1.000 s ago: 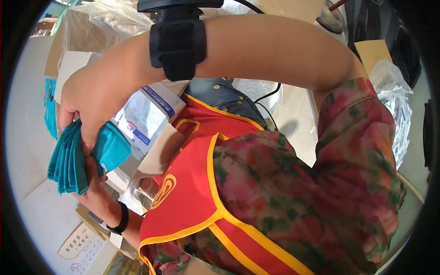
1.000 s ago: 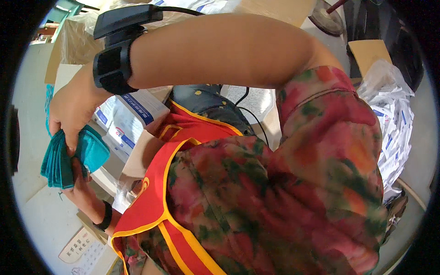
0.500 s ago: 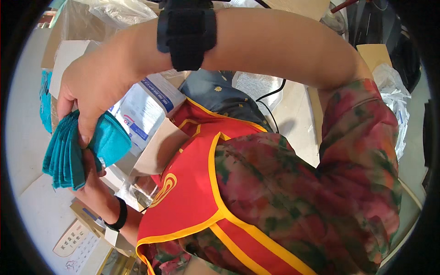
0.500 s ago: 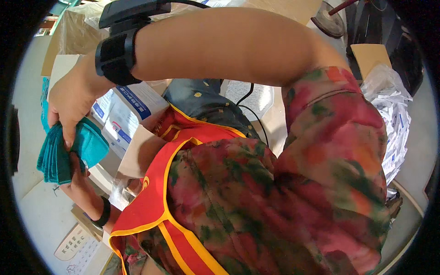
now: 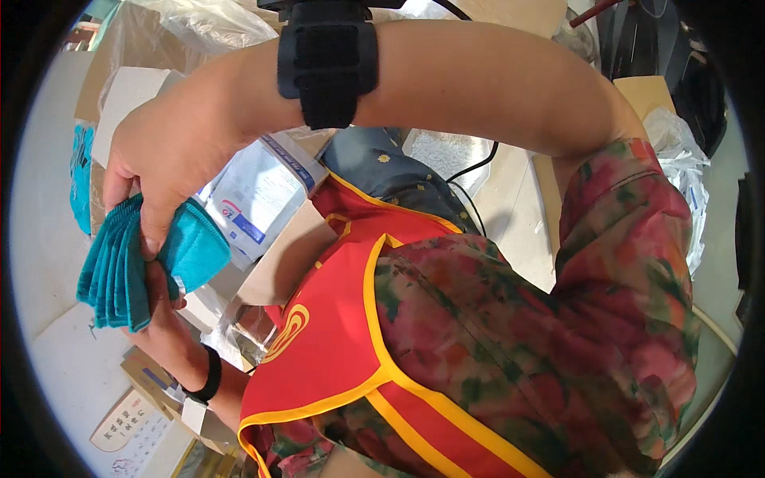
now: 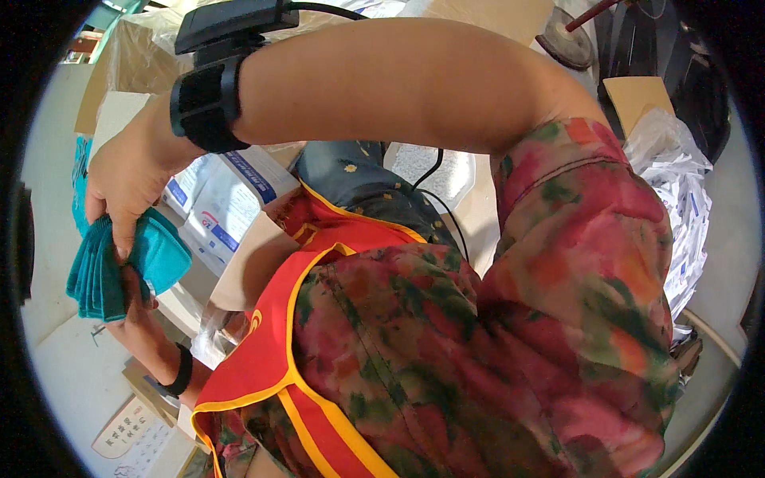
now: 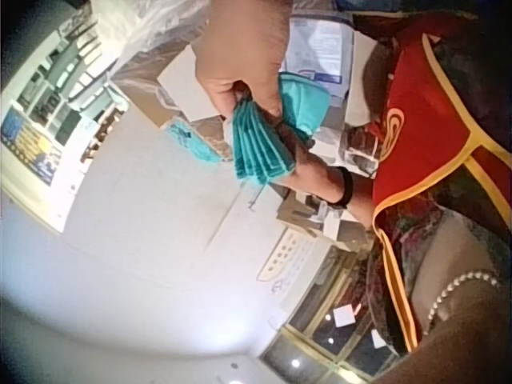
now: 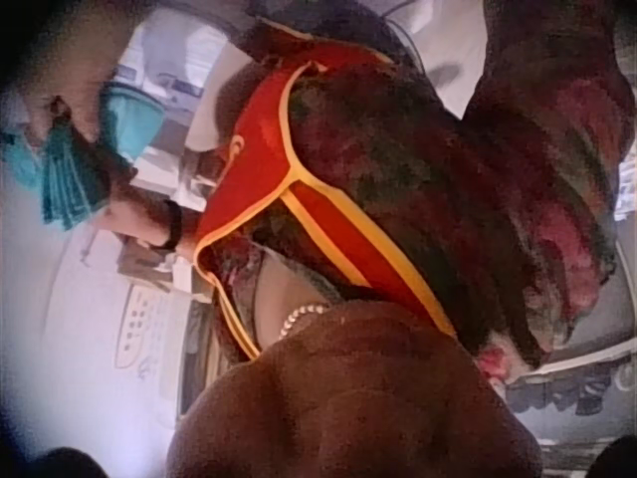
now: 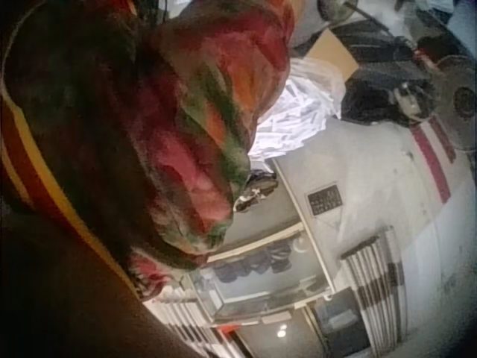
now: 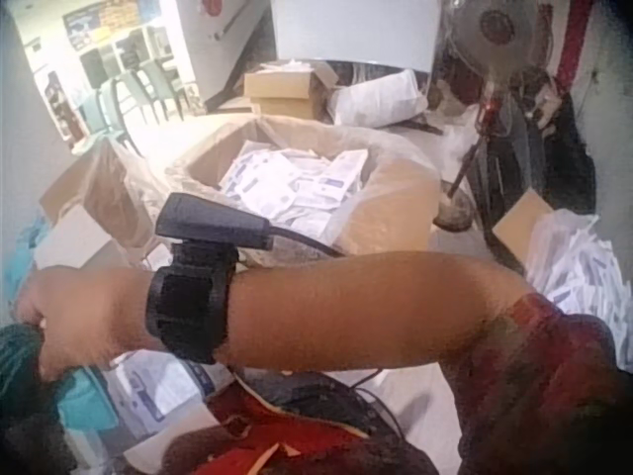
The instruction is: The person gathers stacks of masks by hand, wraps their white straps around them, and places the bundles into a cardboard box. They repeat this process by picking up more masks from a large bin and occasionally adjusting the packets already inside the box.
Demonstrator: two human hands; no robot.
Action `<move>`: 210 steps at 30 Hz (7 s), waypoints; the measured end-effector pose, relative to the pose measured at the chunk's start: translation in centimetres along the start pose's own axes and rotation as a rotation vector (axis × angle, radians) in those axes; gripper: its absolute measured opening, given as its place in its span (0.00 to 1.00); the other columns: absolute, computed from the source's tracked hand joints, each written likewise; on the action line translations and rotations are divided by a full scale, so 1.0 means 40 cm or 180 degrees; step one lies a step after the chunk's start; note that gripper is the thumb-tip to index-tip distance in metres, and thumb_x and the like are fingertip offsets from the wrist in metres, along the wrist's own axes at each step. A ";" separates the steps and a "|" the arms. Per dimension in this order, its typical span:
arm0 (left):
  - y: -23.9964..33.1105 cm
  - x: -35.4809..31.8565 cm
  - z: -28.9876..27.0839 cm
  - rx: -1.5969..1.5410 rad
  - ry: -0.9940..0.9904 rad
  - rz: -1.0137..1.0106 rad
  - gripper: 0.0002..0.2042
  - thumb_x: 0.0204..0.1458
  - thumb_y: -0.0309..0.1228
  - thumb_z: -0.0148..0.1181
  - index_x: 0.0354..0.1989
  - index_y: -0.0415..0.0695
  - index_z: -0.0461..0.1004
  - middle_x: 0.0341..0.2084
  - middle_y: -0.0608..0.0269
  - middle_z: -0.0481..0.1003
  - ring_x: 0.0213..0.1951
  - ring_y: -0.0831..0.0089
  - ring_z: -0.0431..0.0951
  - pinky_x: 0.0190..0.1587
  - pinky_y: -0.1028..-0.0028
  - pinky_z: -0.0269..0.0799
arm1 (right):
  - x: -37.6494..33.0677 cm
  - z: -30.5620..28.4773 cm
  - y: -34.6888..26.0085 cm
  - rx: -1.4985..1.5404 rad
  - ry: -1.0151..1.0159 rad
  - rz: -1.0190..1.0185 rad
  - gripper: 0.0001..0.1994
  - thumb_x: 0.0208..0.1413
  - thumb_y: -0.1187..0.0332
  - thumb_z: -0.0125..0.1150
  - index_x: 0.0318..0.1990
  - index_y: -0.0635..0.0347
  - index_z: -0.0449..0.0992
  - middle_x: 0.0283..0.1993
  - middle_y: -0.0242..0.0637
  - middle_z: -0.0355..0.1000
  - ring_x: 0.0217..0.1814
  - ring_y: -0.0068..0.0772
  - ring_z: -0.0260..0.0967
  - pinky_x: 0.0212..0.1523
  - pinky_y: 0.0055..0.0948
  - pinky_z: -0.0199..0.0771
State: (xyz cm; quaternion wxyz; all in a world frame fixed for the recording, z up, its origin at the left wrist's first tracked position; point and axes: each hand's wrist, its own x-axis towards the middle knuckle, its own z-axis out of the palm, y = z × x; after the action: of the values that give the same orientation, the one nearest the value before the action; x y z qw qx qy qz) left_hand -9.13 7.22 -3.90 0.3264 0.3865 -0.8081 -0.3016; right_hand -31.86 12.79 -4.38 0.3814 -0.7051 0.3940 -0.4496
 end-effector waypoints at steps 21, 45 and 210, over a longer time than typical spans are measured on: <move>-0.028 -0.006 -0.022 -0.0056 -0.0040 -0.0075 0.09 0.52 0.28 0.61 0.41 0.43 0.75 0.26 0.70 0.71 0.22 0.84 0.65 0.21 0.81 0.54 | -0.009 0.003 -0.012 0.0105 -0.0142 0.0102 0.18 0.49 0.59 0.69 0.47 0.52 0.79 0.43 0.31 0.77 0.41 0.26 0.73 0.41 0.24 0.70; -0.002 -0.011 -0.006 0.0148 0.0238 0.0062 0.09 0.52 0.29 0.61 0.41 0.44 0.76 0.26 0.70 0.72 0.22 0.84 0.64 0.21 0.81 0.52 | -0.023 0.002 -0.016 -0.0114 0.0077 -0.0127 0.18 0.46 0.58 0.69 0.44 0.54 0.80 0.36 0.34 0.77 0.38 0.27 0.72 0.37 0.25 0.69; -0.108 -0.044 -0.298 0.1309 0.0165 0.2116 0.19 0.30 0.24 0.63 0.37 0.42 0.74 0.31 0.59 0.73 0.34 0.58 0.73 0.36 0.64 0.69 | 0.196 0.079 -0.341 0.0034 0.0608 -0.0357 0.28 0.55 0.61 0.61 0.59 0.65 0.62 0.41 0.42 0.73 0.37 0.25 0.73 0.38 0.22 0.73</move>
State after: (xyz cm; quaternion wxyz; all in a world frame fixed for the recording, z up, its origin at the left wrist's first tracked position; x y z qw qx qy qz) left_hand 2.64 3.62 -0.41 0.3424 0.1685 -0.9243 -0.0013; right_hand -23.75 11.76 9.45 0.3201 -0.6779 0.3860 -0.5376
